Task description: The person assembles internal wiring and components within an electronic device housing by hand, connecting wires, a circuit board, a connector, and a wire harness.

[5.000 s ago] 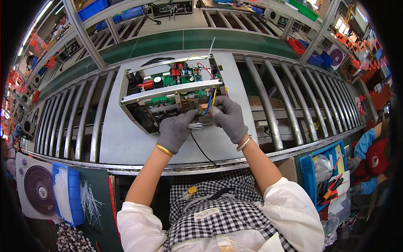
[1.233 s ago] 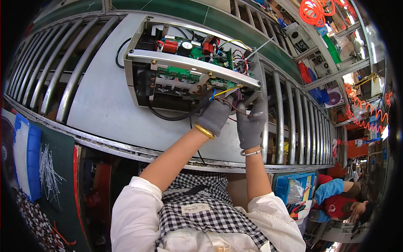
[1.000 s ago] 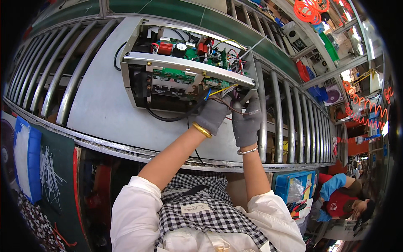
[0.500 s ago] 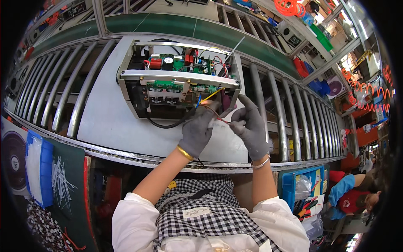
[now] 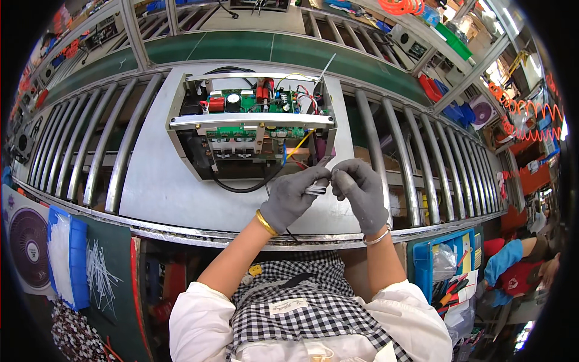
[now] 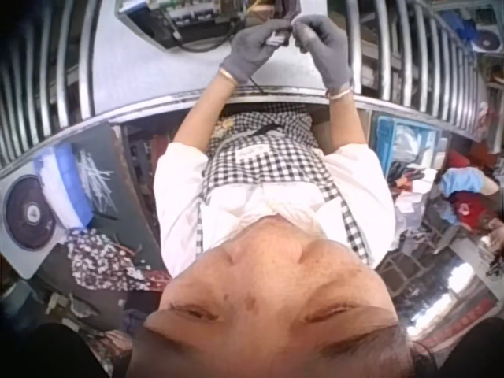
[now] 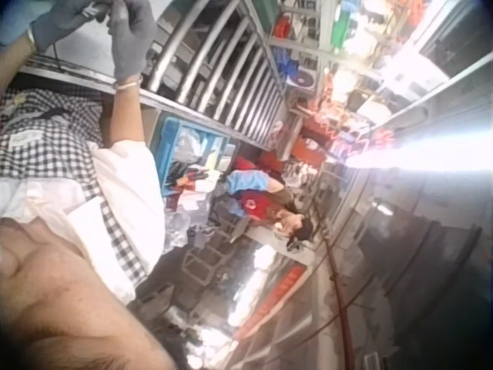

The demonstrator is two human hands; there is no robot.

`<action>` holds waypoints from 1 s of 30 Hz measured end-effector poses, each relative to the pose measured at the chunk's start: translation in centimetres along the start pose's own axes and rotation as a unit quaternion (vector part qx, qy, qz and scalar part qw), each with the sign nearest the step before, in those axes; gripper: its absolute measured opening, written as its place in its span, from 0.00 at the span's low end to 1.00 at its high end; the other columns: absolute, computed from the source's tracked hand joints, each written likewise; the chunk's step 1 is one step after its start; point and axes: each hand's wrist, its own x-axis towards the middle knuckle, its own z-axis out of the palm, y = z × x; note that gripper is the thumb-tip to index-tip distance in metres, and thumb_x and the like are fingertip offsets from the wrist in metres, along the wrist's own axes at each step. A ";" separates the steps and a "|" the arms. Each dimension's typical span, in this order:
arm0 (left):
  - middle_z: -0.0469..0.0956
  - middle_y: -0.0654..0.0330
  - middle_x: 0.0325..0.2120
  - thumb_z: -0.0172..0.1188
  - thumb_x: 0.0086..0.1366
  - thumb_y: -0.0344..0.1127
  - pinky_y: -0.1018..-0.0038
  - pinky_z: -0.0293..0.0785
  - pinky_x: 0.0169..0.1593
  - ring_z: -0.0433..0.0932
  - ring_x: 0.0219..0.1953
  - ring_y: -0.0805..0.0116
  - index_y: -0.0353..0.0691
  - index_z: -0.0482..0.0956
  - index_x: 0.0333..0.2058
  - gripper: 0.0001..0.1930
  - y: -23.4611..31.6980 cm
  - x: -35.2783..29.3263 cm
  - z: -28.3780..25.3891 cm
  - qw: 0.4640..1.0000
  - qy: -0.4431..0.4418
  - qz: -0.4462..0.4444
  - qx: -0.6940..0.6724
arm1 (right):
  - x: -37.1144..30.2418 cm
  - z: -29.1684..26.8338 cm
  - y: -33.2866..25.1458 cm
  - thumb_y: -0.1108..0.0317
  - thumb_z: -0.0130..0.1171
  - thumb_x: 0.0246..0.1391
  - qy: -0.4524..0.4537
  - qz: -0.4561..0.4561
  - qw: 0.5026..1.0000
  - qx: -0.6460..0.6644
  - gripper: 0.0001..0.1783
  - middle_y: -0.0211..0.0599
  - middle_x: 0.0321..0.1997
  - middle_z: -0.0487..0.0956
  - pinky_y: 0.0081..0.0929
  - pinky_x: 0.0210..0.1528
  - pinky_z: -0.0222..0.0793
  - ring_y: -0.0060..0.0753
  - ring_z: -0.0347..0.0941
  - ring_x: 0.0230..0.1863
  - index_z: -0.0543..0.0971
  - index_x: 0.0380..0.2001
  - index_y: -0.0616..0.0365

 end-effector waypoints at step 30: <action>0.80 0.66 0.32 0.55 0.71 0.46 0.77 0.71 0.40 0.74 0.34 0.78 0.37 0.78 0.46 0.17 -3.5 1.9 0.3 0.936 0.175 -0.216 -0.218 | 5.4 1.3 3.8 0.64 0.68 0.48 0.127 -0.265 0.895 -0.334 0.32 0.47 0.50 0.77 0.34 0.47 0.73 0.42 0.75 0.48 0.70 0.55 0.62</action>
